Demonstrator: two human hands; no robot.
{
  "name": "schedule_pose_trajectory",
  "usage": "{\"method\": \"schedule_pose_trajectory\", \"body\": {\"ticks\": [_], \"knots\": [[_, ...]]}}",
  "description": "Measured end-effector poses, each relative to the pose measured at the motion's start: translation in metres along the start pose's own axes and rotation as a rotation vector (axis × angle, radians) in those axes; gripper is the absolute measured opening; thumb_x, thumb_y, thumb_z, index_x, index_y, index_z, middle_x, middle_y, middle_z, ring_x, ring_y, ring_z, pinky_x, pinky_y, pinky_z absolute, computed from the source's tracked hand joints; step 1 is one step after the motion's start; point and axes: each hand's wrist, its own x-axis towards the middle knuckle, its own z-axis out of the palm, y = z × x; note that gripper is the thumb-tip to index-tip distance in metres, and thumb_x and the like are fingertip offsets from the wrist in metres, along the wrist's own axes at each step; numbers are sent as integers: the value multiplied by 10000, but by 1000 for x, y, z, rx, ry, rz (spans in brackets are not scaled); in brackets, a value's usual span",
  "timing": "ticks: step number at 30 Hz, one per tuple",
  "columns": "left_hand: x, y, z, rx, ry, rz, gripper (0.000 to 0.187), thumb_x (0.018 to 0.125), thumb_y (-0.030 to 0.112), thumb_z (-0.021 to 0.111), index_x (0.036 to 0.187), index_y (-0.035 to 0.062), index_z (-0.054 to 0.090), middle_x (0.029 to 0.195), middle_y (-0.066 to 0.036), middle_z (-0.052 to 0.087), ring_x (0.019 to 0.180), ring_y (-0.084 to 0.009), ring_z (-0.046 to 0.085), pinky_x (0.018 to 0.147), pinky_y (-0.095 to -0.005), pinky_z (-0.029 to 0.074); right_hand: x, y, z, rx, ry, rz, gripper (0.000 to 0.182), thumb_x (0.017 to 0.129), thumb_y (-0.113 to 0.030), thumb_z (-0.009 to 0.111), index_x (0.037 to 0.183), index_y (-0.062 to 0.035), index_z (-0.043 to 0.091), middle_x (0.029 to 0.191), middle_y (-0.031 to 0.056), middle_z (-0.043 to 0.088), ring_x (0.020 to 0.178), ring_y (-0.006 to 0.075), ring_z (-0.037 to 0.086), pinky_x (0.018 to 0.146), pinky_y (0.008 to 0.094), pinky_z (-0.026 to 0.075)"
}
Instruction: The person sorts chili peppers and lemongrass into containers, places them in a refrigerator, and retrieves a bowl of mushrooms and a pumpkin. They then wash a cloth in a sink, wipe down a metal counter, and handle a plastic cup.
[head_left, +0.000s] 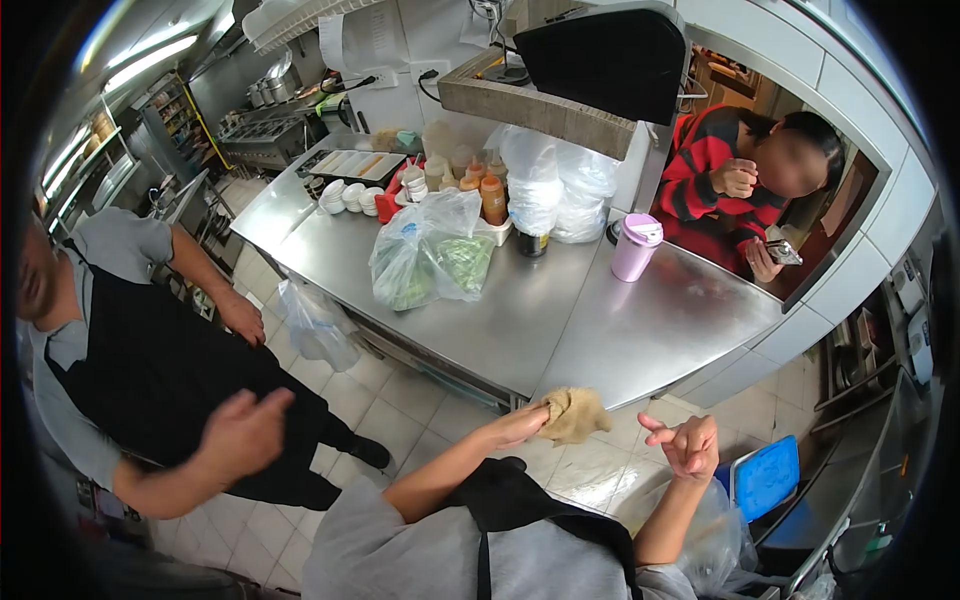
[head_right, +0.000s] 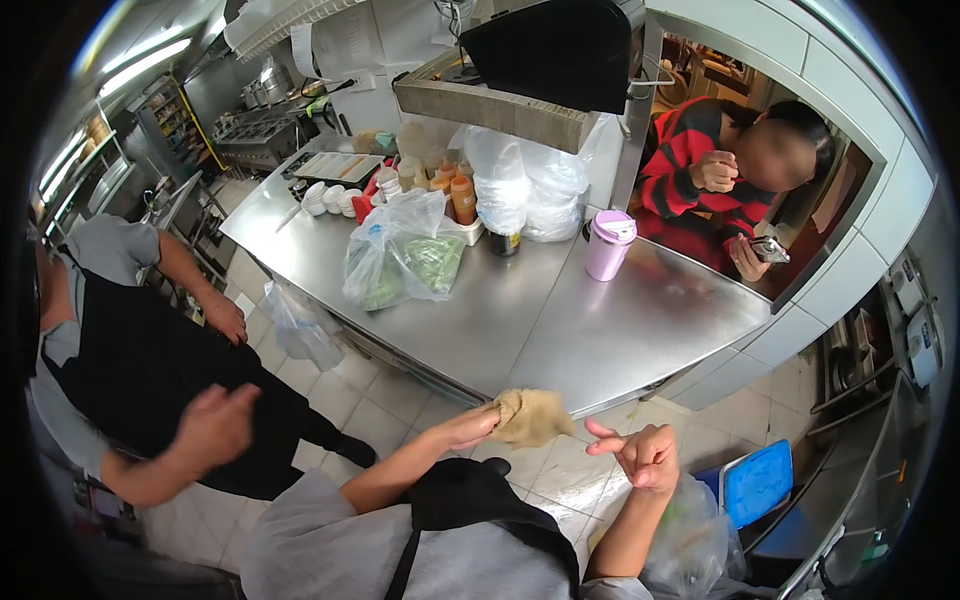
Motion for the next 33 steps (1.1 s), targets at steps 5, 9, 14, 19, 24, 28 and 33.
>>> {"method": "schedule_pose_trajectory", "body": {"ticks": [5,9,14,19,24,28,33], "knots": [[-6,3,5,-28,-12,7,495,918,272,353,1343,58,219,1340,-56,294,1216,-150,299,1010,-308,249,-3,5,-4,17,-13,39,377,747,-222,678,493,-81,436,408,39,440,821,411,602,865,564,355],[-16,15,11,1,18,-14,508,916,286,354,1347,56,213,1340,-51,291,1205,-143,304,1006,-298,242,-9,8,-9,-198,194,137,386,810,-279,607,518,-84,448,410,25,434,714,326,618,809,500,417],[-25,9,6,25,108,1,497,910,273,355,1341,54,238,1311,-48,326,1179,-129,317,987,-286,252,-20,29,-25,-578,465,353,289,869,-247,521,687,-23,539,609,66,575,801,225,604,781,388,457],[-25,0,-1,149,73,13,443,887,209,365,1297,45,327,1205,-40,430,1096,-112,387,902,-245,320,-23,64,-9,-579,524,623,315,891,-230,474,1140,-40,495,1094,68,546,1016,180,507,804,337,454],[-33,12,16,179,50,1,453,861,164,390,1291,38,329,1135,-26,454,990,-103,424,826,-234,358,-17,88,-1,-505,426,674,366,902,-246,455,1197,-29,456,1093,52,540,1015,158,484,824,320,432],[-24,-1,7,201,0,-63,468,829,108,393,1286,34,331,1079,-17,459,928,-102,423,785,-232,367,-21,99,-6,-428,351,647,474,897,-336,441,1244,-18,388,1135,67,513,1028,145,485,853,292,410],[-27,-1,9,250,-14,41,529,811,68,379,1323,18,257,1171,-61,429,1032,-130,416,852,-239,354,-22,96,-1,-349,384,659,451,898,-322,450,1205,9,433,1100,55,534,1003,120,475,871,251,363]]}}
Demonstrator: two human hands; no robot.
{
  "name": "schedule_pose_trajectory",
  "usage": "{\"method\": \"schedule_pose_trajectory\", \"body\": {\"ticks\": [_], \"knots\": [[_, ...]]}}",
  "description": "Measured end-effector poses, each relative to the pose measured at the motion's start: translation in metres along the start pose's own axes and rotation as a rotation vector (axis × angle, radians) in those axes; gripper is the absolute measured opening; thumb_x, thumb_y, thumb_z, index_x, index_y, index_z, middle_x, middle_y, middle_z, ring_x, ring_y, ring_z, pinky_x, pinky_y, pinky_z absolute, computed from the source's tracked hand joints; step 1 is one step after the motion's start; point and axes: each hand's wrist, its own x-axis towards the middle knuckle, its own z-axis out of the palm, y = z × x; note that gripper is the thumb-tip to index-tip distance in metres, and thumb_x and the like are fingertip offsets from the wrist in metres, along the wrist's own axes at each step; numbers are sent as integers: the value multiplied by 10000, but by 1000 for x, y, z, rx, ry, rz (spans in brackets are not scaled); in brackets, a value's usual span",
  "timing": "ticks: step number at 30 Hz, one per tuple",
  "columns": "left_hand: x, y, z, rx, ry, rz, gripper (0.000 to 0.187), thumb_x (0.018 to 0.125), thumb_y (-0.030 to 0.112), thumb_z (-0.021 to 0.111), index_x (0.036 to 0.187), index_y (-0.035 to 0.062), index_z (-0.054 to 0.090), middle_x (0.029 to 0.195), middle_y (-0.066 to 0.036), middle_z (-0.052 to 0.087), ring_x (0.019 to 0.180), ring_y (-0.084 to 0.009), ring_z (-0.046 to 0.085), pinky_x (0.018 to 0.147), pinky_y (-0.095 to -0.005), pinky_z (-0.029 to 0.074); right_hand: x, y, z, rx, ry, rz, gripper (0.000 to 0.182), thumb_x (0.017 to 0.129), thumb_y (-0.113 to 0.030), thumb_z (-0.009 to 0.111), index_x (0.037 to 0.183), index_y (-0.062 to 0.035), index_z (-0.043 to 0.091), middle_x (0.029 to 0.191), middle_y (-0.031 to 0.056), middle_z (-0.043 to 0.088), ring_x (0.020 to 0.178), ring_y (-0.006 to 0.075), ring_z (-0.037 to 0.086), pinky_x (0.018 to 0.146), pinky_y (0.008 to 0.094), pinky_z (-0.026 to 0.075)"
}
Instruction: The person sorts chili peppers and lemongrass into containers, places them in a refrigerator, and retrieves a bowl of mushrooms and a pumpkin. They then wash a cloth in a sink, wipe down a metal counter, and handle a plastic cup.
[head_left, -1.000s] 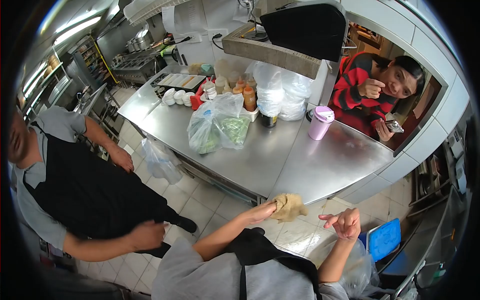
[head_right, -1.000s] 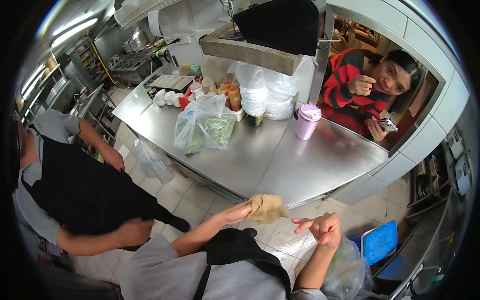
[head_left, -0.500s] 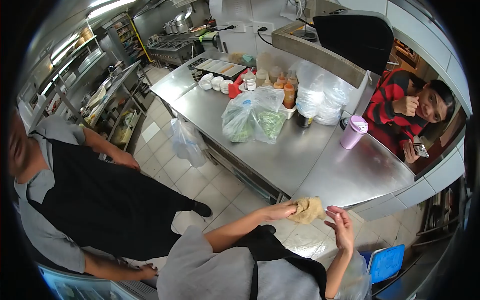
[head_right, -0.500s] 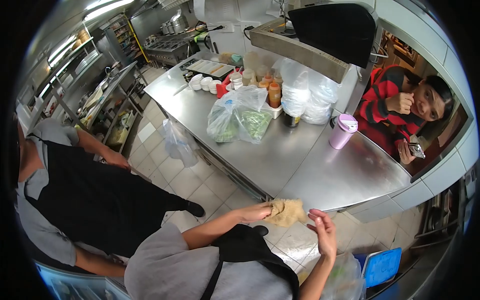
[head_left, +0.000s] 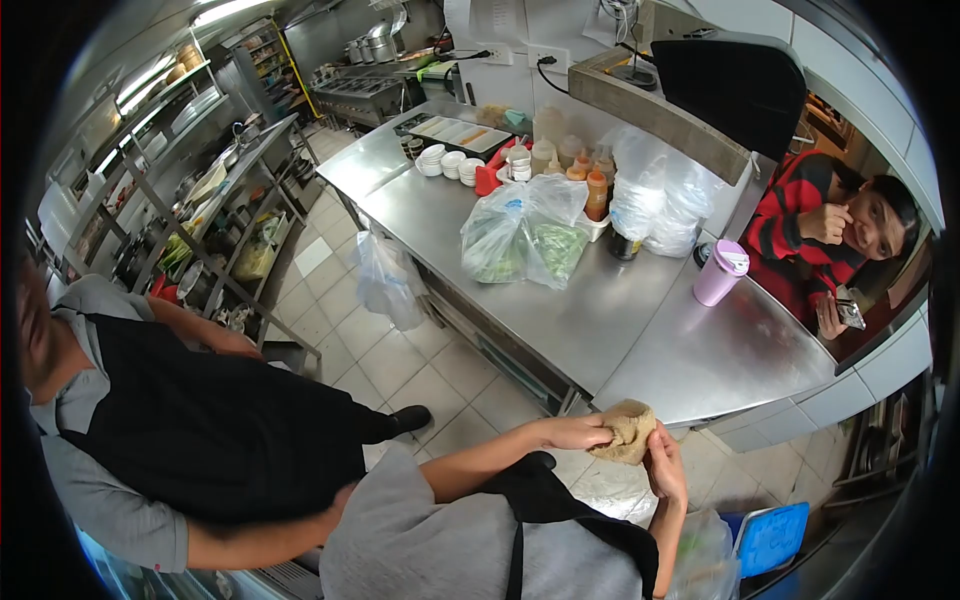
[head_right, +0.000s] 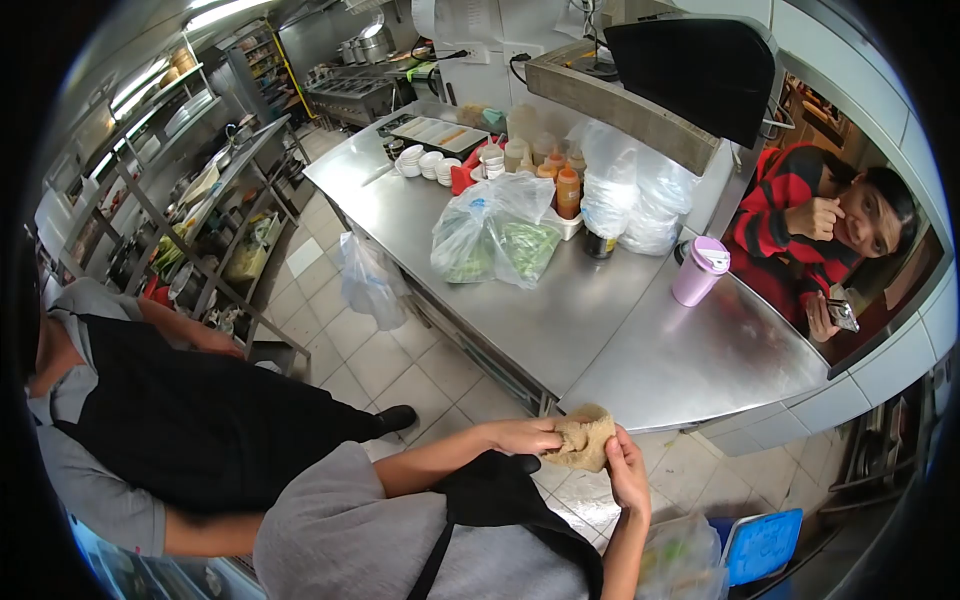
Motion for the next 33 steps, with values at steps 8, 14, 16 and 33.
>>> {"method": "schedule_pose_trajectory", "body": {"ticks": [8,14,16,33], "knots": [[-13,34,3,280,-53,115,600,775,15,384,1338,-27,183,1257,-119,378,1123,-164,388,910,-256,337,6,5,3,-33,-2,-113,405,887,-277,481,1170,11,456,1062,56,551,952,120,508,839,261,398],[-18,49,-8,310,129,243,526,767,-9,363,1291,11,326,1094,-114,530,994,-150,493,863,-265,384,18,-6,8,18,39,-109,346,868,-180,527,1144,23,486,1047,65,568,917,122,523,833,252,397],[-23,58,-14,328,161,235,497,767,-7,361,1264,3,357,1088,-108,535,990,-148,495,861,-268,386,21,-7,9,3,45,-106,355,868,-182,526,1153,25,480,1051,70,568,919,128,527,834,256,400],[-39,111,10,1056,153,208,436,845,181,439,1251,38,369,1191,-158,475,1090,-282,461,898,-385,357,62,51,52,271,-202,132,299,805,-20,532,1098,-17,474,997,77,558,889,159,572,712,264,502]]}}
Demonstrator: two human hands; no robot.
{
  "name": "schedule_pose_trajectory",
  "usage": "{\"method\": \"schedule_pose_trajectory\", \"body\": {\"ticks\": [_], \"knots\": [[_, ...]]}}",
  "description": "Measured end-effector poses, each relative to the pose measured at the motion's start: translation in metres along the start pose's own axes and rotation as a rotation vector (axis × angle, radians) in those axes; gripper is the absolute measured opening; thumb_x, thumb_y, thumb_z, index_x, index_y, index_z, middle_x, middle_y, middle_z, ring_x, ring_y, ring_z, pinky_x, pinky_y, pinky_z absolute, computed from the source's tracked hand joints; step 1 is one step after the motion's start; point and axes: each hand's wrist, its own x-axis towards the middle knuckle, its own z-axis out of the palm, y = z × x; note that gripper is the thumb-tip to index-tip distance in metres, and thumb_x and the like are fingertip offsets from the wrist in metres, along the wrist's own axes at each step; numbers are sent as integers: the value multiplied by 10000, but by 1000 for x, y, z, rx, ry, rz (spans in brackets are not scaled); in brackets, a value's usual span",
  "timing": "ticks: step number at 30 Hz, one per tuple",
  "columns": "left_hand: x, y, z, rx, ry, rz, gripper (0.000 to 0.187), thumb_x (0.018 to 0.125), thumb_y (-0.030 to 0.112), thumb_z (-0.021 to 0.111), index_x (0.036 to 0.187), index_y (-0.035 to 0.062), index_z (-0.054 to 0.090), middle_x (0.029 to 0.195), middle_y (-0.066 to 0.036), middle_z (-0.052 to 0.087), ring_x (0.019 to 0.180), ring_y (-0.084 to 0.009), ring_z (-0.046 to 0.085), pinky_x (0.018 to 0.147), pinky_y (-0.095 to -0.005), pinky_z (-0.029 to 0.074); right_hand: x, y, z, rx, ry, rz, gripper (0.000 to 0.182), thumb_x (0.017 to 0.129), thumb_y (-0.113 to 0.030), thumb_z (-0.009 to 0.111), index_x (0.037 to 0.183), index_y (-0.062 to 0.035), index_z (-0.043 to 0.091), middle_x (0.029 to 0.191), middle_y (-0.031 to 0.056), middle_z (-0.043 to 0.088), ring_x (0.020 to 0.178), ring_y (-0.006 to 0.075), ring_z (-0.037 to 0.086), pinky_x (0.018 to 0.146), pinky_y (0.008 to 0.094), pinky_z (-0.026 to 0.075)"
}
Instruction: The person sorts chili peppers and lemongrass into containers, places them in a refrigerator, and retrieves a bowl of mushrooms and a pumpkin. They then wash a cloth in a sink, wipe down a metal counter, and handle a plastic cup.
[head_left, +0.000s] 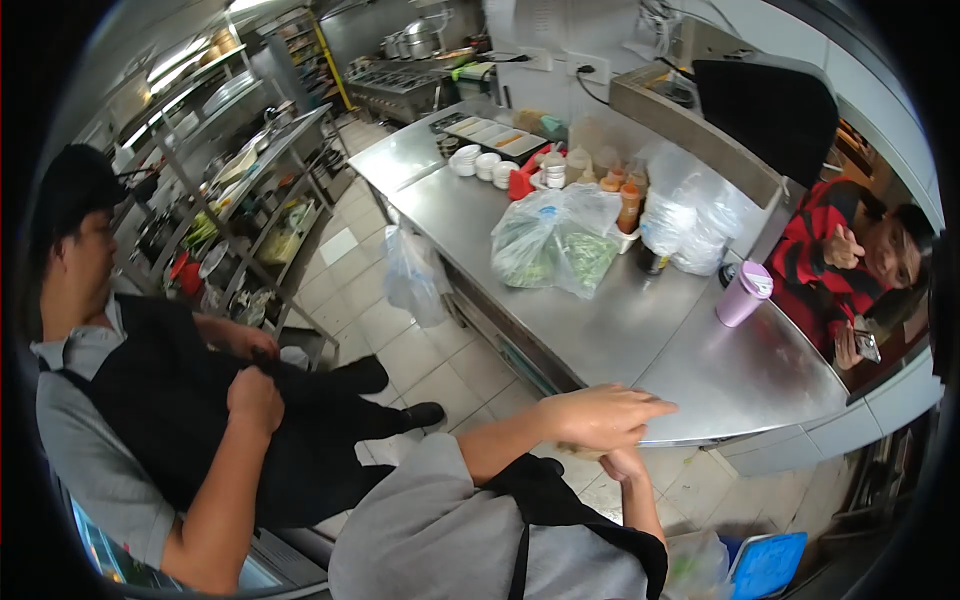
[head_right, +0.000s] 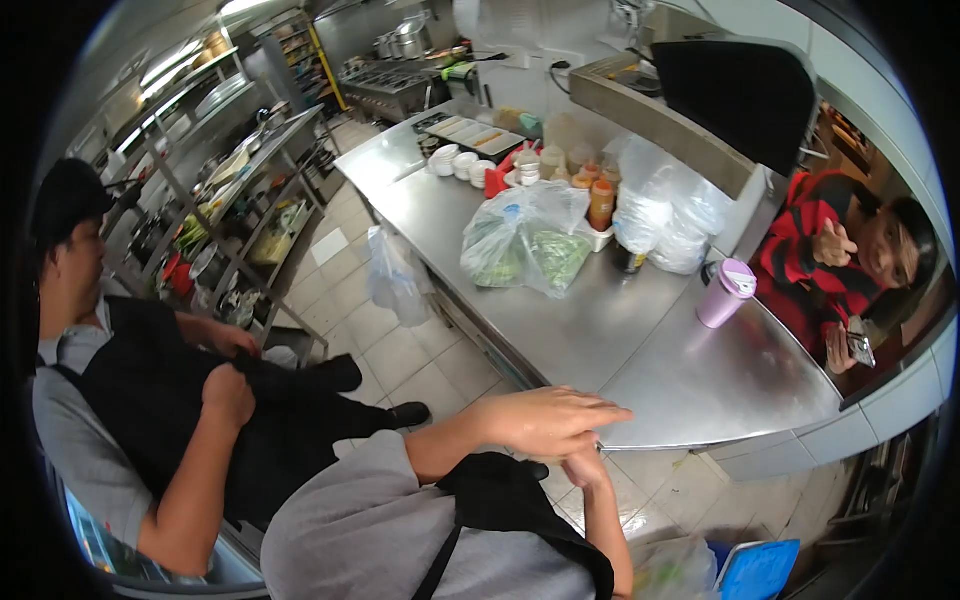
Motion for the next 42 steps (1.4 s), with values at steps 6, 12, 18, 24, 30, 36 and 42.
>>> {"method": "schedule_pose_trajectory", "body": {"ticks": [6,12,18,24,30,36,42], "knots": [[40,38,-2,-39,94,437,398,873,226,437,1217,28,403,1179,-141,490,1081,-271,469,896,-390,357,8,23,16,99,-45,42,322,801,-17,534,1114,-27,459,1009,73,550,892,157,569,733,269,497],[47,36,3,-79,-8,450,383,880,234,438,1210,40,423,1172,-142,493,1058,-278,482,888,-374,367,4,18,6,105,-2,36,346,798,-15,536,1131,-38,445,1021,68,542,895,156,565,754,275,491],[16,-8,0,-342,84,364,347,870,200,472,1182,48,466,1110,-140,538,997,-274,526,836,-362,413,-6,-14,-19,100,50,-26,371,794,-12,537,1148,-49,431,1033,64,535,899,154,561,775,281,486],[-32,-68,35,-631,230,-159,380,889,175,470,1241,47,409,1182,-101,498,1047,-158,490,858,-304,405,-11,-63,-2,40,73,-181,473,745,18,578,1174,-68,399,1057,67,522,951,153,541,813,289,469],[-28,-89,73,-838,455,-153,351,895,159,472,1203,7,402,1077,-83,504,1012,-127,476,851,-280,404,12,-46,13,-491,28,-228,445,679,102,526,1097,-48,490,1025,44,513,854,104,532,681,220,458],[-35,-98,68,-841,585,-144,130,860,103,522,928,-9,518,877,-24,552,770,-69,516,677,-225,438,-1,-72,25,-516,58,-156,485,651,93,538,1113,-50,515,951,26,505,736,84,517,631,212,449],[-34,-89,56,-803,468,-169,85,867,96,515,880,29,465,842,9,502,796,-51,481,717,-225,417,-13,-77,11,-656,167,-135,465,638,64,570,1089,-45,549,874,16,499,744,103,512,643,228,450]]}}
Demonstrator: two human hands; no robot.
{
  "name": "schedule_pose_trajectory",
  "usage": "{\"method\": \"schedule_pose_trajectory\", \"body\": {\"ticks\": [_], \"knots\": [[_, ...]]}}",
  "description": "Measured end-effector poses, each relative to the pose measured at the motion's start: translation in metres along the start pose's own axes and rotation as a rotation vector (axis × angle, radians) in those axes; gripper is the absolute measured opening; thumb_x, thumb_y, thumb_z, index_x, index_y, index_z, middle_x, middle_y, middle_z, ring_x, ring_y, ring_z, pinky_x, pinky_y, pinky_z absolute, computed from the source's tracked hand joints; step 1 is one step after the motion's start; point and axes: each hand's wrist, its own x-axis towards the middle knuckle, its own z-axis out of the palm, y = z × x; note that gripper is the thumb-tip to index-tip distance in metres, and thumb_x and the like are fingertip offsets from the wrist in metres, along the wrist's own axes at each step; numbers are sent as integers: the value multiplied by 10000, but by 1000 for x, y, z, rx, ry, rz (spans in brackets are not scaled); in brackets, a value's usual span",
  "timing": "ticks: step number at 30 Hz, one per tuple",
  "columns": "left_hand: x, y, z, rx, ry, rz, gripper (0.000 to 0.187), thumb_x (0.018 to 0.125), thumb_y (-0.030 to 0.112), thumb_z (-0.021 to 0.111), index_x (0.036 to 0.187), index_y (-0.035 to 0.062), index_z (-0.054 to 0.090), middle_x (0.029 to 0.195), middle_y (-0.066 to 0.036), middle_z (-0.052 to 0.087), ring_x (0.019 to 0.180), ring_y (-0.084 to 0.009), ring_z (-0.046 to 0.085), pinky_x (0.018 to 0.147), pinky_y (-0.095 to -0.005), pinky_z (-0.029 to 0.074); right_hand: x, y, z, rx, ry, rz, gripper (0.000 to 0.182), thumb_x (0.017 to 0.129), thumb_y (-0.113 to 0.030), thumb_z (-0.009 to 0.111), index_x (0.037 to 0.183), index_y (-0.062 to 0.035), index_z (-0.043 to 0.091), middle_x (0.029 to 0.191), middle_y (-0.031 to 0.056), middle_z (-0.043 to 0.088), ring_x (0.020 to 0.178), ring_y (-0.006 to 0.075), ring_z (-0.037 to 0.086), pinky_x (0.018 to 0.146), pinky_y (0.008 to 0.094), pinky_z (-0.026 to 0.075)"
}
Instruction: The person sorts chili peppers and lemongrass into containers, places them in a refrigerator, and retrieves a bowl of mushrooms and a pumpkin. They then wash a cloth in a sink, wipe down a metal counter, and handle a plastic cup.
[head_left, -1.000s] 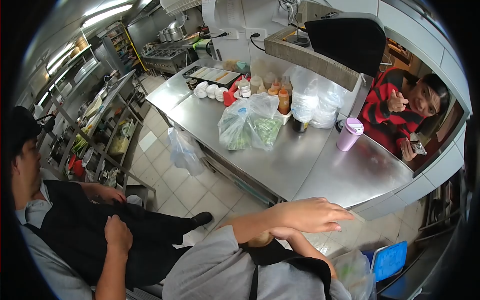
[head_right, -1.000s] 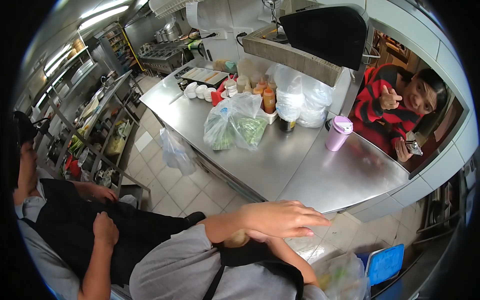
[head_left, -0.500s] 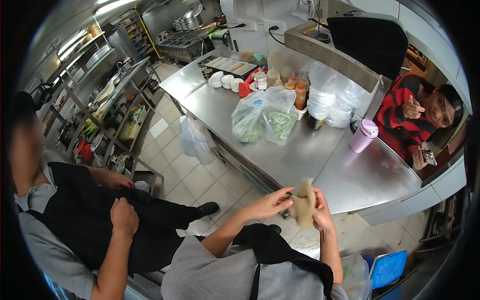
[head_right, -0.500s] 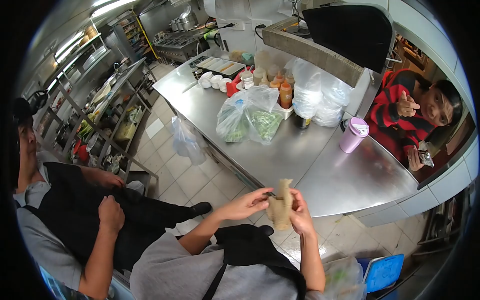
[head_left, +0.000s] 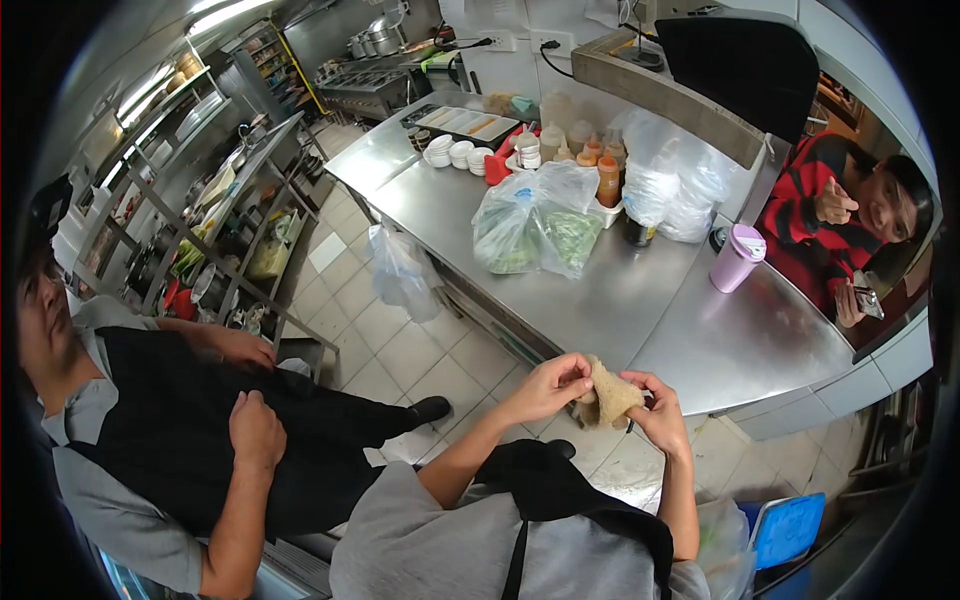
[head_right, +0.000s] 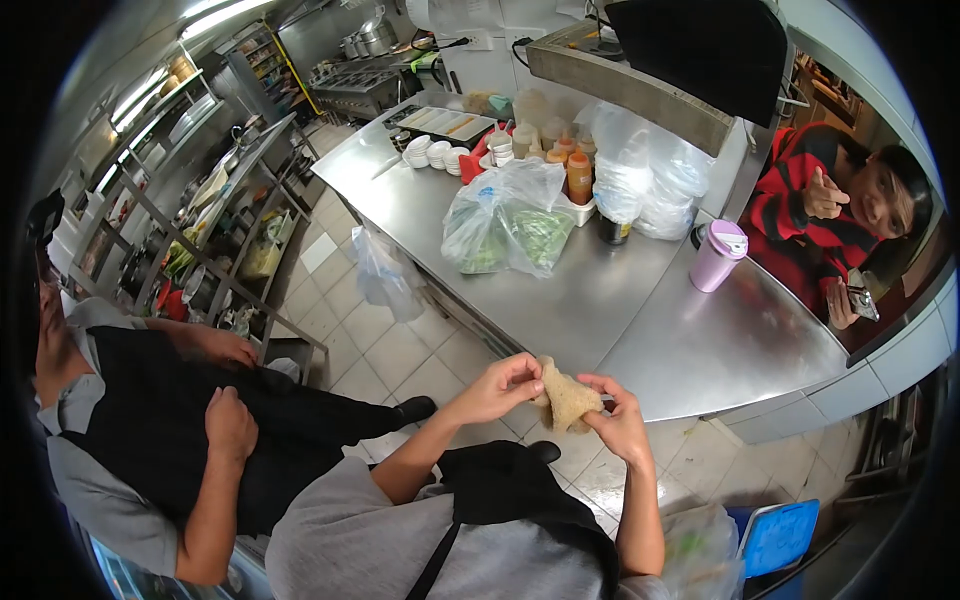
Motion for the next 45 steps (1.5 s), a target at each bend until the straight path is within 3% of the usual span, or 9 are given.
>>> {"method": "schedule_pose_trajectory", "body": {"ticks": [5,7,13,22,29,37,45], "knots": [[9,17,10,-25,32,80,87,860,101,514,889,51,448,864,26,448,814,-47,461,689,-214,401,-5,3,-8,-121,13,-45,406,652,21,627,1051,-37,579,830,24,485,780,127,506,679,250,443],[12,20,12,-17,8,60,89,861,101,512,897,52,448,866,27,449,804,-46,461,682,-213,399,-8,-2,-9,-212,-7,-82,388,675,-70,692,1047,-36,584,822,25,484,773,135,491,706,270,430],[17,23,15,24,-67,6,95,866,113,506,920,56,451,813,30,444,714,-38,437,623,-203,372,-9,8,-9,-43,-28,-71,350,705,-172,713,1008,-34,604,805,19,494,742,127,470,705,263,406],[23,29,17,25,-57,46,99,873,134,501,918,61,453,722,42,422,639,-28,399,565,-196,336,-5,0,-8,-15,122,-184,221,735,-114,676,913,6,627,806,28,560,765,109,499,699,236,398],[30,22,16,20,-72,73,106,873,130,507,914,46,456,726,41,437,634,-31,417,555,-196,349,-5,-3,-12,172,253,-94,175,727,-74,673,863,26,629,779,28,568,761,114,517,713,230,407],[36,14,20,-24,-151,-8,96,841,68,547,888,10,487,832,-26,550,705,-72,534,617,-210,453,-9,-16,-25,-20,430,-415,110,729,-64,658,823,-8,643,930,80,546,871,158,503,771,269,391],[47,12,24,-53,-188,-17,83,820,16,554,875,0,494,793,-27,548,692,-78,534,628,-209,454,-28,-31,-46,-56,565,-381,110,776,-122,626,796,-15,614,864,57,578,786,127,510,742,254,392]]}}
